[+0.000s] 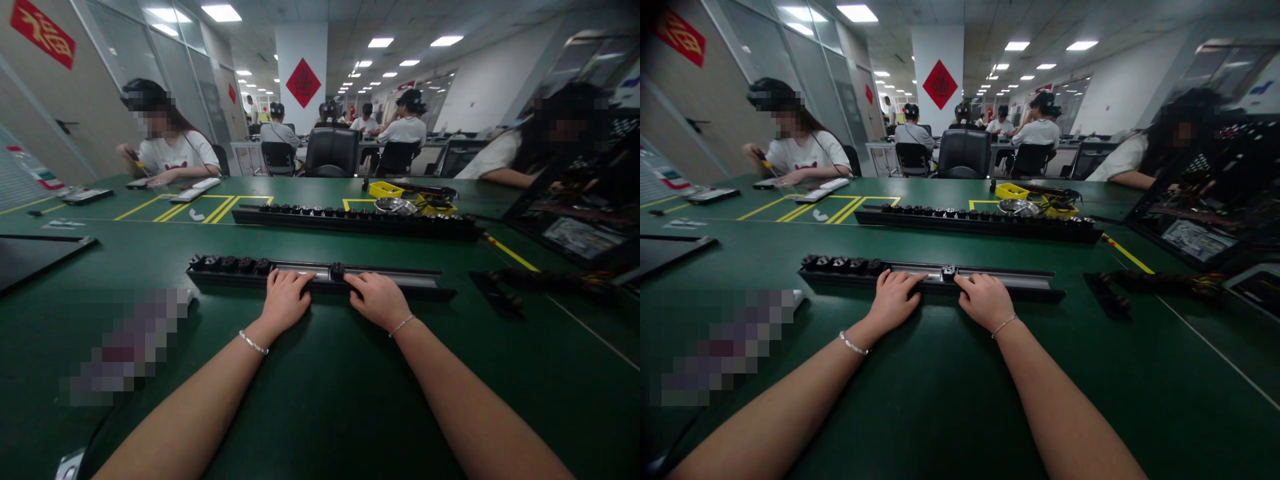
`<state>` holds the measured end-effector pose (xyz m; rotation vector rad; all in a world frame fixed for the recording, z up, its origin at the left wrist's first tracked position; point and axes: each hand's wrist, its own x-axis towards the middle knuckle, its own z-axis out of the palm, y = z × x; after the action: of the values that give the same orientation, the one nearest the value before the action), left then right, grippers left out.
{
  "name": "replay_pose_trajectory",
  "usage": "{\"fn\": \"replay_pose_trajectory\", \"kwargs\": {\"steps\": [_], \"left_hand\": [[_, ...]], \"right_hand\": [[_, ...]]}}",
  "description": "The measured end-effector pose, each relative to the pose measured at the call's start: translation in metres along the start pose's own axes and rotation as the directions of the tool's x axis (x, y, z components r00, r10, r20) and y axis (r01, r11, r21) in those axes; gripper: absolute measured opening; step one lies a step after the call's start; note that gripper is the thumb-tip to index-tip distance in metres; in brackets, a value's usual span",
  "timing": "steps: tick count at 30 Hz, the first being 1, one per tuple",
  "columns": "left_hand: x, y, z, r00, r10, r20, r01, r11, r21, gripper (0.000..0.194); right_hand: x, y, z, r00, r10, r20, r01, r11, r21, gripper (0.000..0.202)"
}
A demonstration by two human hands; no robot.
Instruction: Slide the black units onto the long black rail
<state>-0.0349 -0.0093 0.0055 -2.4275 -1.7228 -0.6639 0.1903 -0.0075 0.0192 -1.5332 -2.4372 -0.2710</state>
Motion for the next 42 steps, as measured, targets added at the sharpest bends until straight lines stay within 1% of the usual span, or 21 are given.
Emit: {"fn": "replay_pose_trajectory", "kwargs": {"steps": [9, 16, 21, 23, 26, 28, 30, 33, 36, 42], "left_hand": [[-0.001, 0.000, -0.001, 1.000, 0.002, -0.002, -0.002, 1.000, -0.012, 0.040], [0.000, 0.000, 0.000, 1.000, -0.007, 0.007, 0.007, 1.000, 0.004, 0.041], [0.000, -0.001, -0.001, 1.000, 0.000, -0.001, 0.000, 1.000, 0.002, 0.041], [0.000, 0.000, -0.001, 1.000, -0.005, 0.003, 0.005, 1.000, -0.007, 0.041], [0.001, 0.001, -0.001, 1.000, -0.019, 0.010, 0.019, 1.000, -0.019, 0.041], [0.001, 0.002, -0.001, 0.999, -0.029, 0.013, 0.029, 0.999, -0.022, 0.040], [0.001, 0.002, -0.001, 0.999, -0.036, 0.014, 0.037, 0.999, -0.024, 0.040], [0.002, 0.003, 0.000, 0.999, -0.039, 0.004, 0.039, 0.999, -0.028, 0.039], [0.002, 0.003, 0.000, 0.999, -0.038, 0.002, 0.038, 0.999, -0.026, 0.039], [0.001, 0.001, 0.001, 1.000, -0.024, -0.004, 0.023, 0.999, -0.031, 0.039]], "right_hand": [[-0.003, 0.008, -0.001, 0.995, -0.010, -0.102, 0.013, 1.000, 0.029, 0.035], [-0.004, 0.013, -0.001, 0.990, -0.003, -0.141, 0.009, 0.999, 0.043, 0.032], [-0.006, 0.016, 0.001, 0.976, 0.013, -0.217, 0.006, 0.996, 0.086, 0.030], [-0.005, 0.014, 0.002, 0.965, 0.056, -0.255, -0.023, 0.991, 0.131, 0.030], [-0.001, 0.006, 0.006, 0.932, 0.200, -0.301, -0.143, 0.969, 0.203, 0.030], [0.004, -0.002, 0.008, 0.904, 0.300, -0.304, -0.235, 0.943, 0.234, 0.037], [0.009, -0.008, 0.011, 0.889, 0.356, -0.287, -0.289, 0.924, 0.250, 0.043], [0.013, -0.013, 0.012, 0.882, 0.391, -0.263, -0.318, 0.906, 0.280, 0.038], [0.014, -0.013, 0.012, 0.875, 0.412, -0.255, -0.332, 0.893, 0.305, 0.033], [0.013, -0.009, 0.013, 0.865, 0.423, -0.269, -0.331, 0.885, 0.327, 0.033]]}}
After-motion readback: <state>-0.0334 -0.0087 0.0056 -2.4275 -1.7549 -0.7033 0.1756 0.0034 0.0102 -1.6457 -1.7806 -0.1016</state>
